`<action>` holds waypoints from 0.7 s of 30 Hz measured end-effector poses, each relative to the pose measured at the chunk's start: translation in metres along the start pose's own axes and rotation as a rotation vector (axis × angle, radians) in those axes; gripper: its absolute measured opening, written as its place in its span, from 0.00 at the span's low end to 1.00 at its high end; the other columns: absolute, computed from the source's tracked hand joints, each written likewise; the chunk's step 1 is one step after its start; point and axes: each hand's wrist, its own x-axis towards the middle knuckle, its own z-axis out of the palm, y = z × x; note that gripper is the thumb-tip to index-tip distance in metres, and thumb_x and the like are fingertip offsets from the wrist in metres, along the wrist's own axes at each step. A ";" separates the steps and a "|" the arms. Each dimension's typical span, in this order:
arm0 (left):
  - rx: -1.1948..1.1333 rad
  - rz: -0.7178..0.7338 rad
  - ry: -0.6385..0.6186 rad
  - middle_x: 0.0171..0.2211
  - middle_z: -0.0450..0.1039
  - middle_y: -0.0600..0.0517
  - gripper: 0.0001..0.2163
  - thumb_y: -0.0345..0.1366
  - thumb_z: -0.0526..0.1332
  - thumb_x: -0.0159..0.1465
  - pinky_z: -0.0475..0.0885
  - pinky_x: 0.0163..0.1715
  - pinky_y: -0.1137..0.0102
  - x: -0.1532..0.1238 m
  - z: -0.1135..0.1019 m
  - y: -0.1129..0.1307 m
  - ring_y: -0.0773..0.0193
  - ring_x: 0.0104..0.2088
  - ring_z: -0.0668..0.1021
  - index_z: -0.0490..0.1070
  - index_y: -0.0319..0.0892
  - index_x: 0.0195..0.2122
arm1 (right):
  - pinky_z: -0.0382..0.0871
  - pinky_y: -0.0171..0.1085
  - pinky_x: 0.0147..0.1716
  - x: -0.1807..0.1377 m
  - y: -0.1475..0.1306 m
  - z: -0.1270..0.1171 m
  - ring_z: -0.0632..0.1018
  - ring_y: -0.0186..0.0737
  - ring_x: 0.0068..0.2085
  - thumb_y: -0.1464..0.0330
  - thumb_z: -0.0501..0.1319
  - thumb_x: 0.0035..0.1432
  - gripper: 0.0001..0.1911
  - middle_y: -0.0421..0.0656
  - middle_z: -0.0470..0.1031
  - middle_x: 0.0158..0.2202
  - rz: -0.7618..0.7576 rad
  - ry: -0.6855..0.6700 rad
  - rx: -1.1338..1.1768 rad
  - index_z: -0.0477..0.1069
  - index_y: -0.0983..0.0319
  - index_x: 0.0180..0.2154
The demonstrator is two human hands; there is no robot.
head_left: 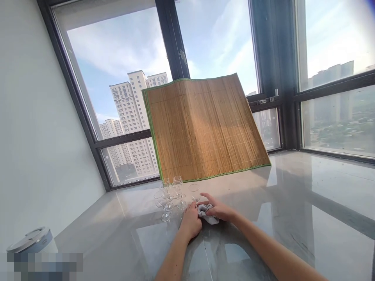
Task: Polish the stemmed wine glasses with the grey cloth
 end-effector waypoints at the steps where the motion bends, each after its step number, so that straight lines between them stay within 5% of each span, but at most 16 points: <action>1: 0.010 0.000 -0.004 0.53 0.70 0.46 0.23 0.25 0.52 0.55 0.63 0.57 0.65 -0.001 -0.001 0.000 0.56 0.54 0.69 0.73 0.43 0.51 | 0.67 0.38 0.39 0.000 0.000 0.001 0.77 0.43 0.42 0.73 0.61 0.33 0.44 0.44 0.76 0.47 -0.009 0.010 -0.006 0.54 0.54 0.56; 14: 0.237 -0.341 0.006 0.59 0.65 0.39 0.22 0.34 0.50 0.62 0.61 0.59 0.56 -0.024 -0.015 -0.028 0.48 0.60 0.65 0.70 0.40 0.57 | 0.67 0.36 0.36 -0.005 0.008 -0.007 0.76 0.39 0.37 0.70 0.61 0.41 0.39 0.40 0.73 0.41 -0.121 0.228 -0.211 0.53 0.54 0.57; 21: 0.194 -0.475 -0.038 0.66 0.57 0.41 0.30 0.44 0.56 0.62 0.49 0.62 0.44 -0.038 -0.019 -0.019 0.40 0.67 0.55 0.58 0.50 0.66 | 0.66 0.36 0.36 -0.002 0.010 -0.009 0.74 0.38 0.35 0.69 0.60 0.42 0.38 0.41 0.73 0.40 -0.145 0.232 -0.263 0.52 0.55 0.56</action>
